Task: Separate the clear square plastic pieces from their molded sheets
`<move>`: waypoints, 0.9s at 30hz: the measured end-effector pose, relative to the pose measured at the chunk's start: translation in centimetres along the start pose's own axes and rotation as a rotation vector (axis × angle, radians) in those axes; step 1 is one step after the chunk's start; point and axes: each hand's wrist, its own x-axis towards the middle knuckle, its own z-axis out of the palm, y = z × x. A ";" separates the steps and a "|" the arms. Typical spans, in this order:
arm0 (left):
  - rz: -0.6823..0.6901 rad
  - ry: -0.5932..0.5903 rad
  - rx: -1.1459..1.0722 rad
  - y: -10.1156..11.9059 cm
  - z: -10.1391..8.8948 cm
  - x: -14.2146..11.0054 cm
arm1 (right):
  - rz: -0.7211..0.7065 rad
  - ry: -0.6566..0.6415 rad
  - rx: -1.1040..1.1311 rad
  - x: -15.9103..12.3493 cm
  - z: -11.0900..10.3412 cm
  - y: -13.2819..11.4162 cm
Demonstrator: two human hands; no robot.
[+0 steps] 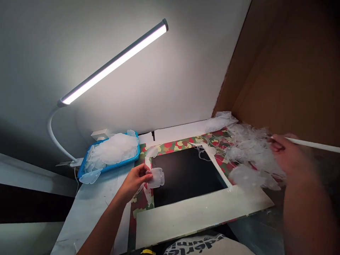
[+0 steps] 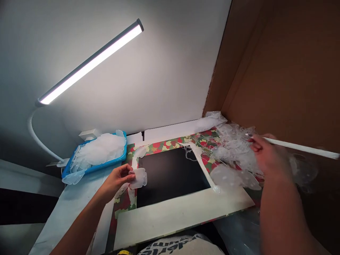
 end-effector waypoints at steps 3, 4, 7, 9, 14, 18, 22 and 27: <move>0.022 -0.069 -0.170 0.9 1.8 -0.6 | 0.096 -0.187 0.055 -2.4 2.9 -0.5; 0.022 -0.077 -0.208 1.2 2.4 -0.8 | 0.079 -0.224 0.004 -3.3 4.0 -0.8; 0.014 -0.098 -0.269 1.7 4.0 -1.2 | 0.022 -0.323 -0.040 -5.9 6.7 -2.0; 0.014 -0.106 -0.288 1.9 4.4 -1.4 | 0.071 -0.459 0.078 -7.4 7.7 -2.9; 0.021 -0.093 -0.312 2.2 5.1 -1.8 | 0.139 -0.819 0.278 -12.0 9.5 -5.4; 0.021 -0.118 -0.295 2.2 5.9 -1.8 | 0.172 -1.005 0.304 -14.9 11.2 -7.2; 0.028 -0.118 -0.257 2.2 6.5 -1.8 | 0.279 -1.013 0.343 -15.9 12.3 -7.6; 0.064 -0.133 -0.258 1.9 6.8 -2.0 | 0.322 -1.004 0.375 -16.1 12.9 -7.3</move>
